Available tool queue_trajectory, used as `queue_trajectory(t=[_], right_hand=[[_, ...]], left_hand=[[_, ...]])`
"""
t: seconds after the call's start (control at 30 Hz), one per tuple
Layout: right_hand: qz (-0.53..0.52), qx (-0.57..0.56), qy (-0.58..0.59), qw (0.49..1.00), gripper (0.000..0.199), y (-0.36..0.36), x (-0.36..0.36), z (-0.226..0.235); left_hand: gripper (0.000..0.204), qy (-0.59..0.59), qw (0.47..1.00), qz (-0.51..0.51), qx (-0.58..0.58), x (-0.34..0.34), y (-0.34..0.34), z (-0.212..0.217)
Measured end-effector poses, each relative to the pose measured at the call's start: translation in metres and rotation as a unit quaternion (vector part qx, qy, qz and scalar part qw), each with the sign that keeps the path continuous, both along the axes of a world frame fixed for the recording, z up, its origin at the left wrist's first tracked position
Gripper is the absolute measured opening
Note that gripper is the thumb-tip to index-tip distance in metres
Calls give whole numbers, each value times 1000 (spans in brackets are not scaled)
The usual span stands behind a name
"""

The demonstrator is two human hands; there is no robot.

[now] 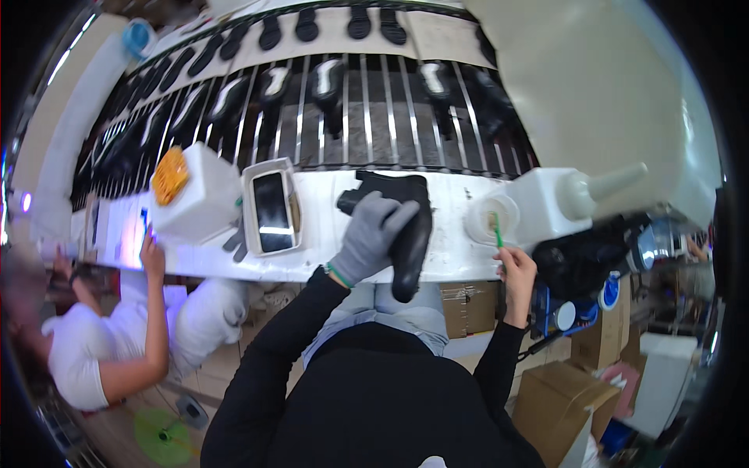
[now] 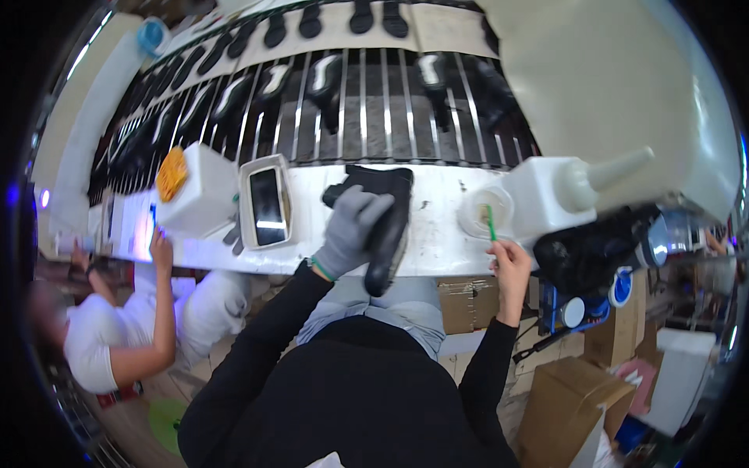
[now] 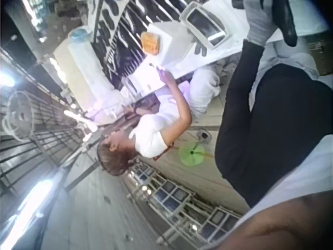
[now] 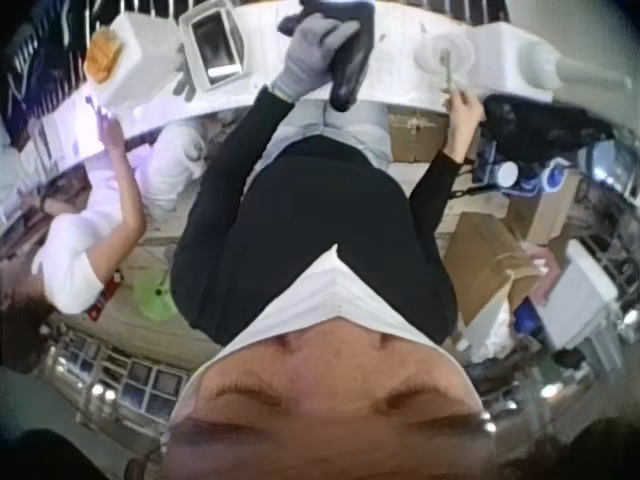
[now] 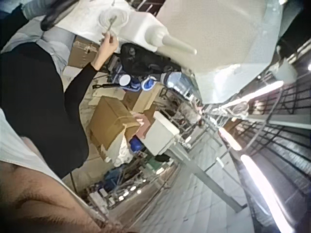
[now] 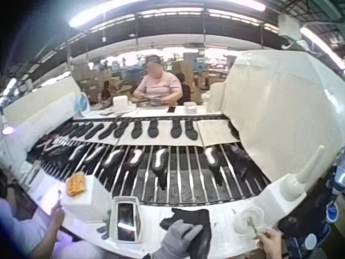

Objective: Applying adhesive to the sole area of a shoe using a brush.

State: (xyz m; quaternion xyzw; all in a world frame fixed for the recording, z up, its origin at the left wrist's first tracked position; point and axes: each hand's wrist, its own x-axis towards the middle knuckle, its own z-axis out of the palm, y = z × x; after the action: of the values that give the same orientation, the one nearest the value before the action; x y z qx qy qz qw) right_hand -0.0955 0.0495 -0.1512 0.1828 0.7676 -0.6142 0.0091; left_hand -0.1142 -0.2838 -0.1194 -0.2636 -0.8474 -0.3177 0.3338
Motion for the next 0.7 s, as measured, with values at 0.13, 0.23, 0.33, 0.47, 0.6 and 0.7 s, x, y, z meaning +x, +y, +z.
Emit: queue_trajectory(t=[0.13,0.23,0.33,0.47,0.6,0.7], right_hand=[[-42,-129,16,991,21,-3,8,-2],[-59,-257,34,964,29,-7,8,8],[-59,-258,76,961,32,-33,-3,32],[62,-187,170,966,21,-80,-3,72],[229,-49,182,955,24,-137,17,105],[289,-23,175,941,28,-154,32,95]], left_hand=[[64,26,998,43,-38,19,5,-51],[63,17,998,47,-22,29,3,-53],[56,9,992,77,104,32,4,-63],[59,35,951,152,268,40,27,-52],[63,-151,883,112,430,70,23,-103],[76,-370,789,88,482,94,15,-145]])
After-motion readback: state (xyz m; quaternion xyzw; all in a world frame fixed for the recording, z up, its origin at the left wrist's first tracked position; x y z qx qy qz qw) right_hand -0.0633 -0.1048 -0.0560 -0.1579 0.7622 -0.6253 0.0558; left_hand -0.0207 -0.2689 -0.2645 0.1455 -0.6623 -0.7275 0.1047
